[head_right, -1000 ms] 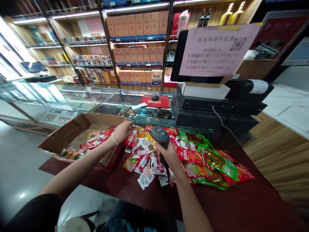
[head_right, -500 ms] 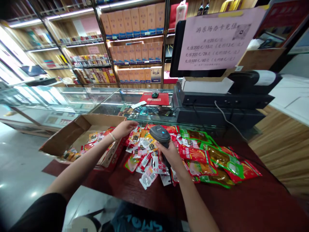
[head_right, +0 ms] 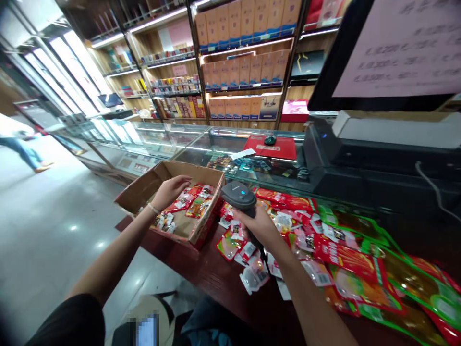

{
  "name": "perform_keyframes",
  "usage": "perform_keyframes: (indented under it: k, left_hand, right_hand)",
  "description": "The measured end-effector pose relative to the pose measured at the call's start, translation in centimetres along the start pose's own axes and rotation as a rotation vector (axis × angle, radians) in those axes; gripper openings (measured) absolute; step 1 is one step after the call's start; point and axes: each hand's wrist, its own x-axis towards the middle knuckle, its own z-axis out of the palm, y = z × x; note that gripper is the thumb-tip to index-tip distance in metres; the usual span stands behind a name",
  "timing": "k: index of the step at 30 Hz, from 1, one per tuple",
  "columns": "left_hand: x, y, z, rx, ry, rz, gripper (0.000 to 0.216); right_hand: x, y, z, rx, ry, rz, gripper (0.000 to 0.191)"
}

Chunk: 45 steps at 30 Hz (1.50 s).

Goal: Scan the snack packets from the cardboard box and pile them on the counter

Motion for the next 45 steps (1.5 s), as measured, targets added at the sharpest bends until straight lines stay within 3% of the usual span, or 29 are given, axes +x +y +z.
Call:
perform_keyframes:
  k: [7, 12, 17, 24, 27, 31, 36, 38, 41, 45]
  left_hand:
    - [-2.3, -6.4, -5.0, 0.024, 0.048, -0.15, 0.023]
    - [-1.8, -10.2, -6.3, 0.149, -0.027, -0.142, 0.026]
    - [1.4, -13.9, -5.9, 0.376, -0.195, -0.159, 0.039]
    - [6.5, -17.8, -3.1, 0.532, -0.618, -0.321, 0.059]
    - [7.2, -18.4, -1.9, 0.65, -0.666, -0.294, 0.071]
    - [7.3, -18.7, -0.8, 0.735, -0.6, -0.327, 0.064]
    - [7.5, -18.7, -1.3, 0.716, -0.542, -0.326, 0.019]
    - [7.5, -18.3, -2.2, 0.67, -0.441, -0.277, 0.012]
    - [7.1, -17.2, -3.9, 0.359, -0.222, -0.234, 0.012]
    - [6.0, -14.3, -5.2, -0.201, -0.077, -0.39, 0.013]
  right_hand:
    - [4.7, -1.2, 6.4, -0.008, -0.141, 0.071, 0.038]
    - [7.8, -1.1, 9.2, -0.042, -0.205, 0.078, 0.035]
    - [10.3, -0.5, 10.6, -0.074, -0.19, 0.104, 0.031]
    - [13.1, -0.5, 11.1, -0.086, -0.217, 0.079, 0.028]
    - [13.7, -0.5, 10.9, -0.095, -0.24, 0.136, 0.03]
    - [13.6, -0.5, 10.8, -0.064, -0.24, 0.147, 0.029]
    - [13.5, -0.5, 10.8, -0.076, -0.25, 0.129, 0.029]
    - [13.6, -0.2, 10.8, -0.076, -0.268, 0.135, 0.034]
    - [13.6, 0.1, 10.6, -0.05, -0.252, 0.14, 0.036]
    - [13.1, 0.5, 10.3, 0.011, -0.245, 0.093, 0.037]
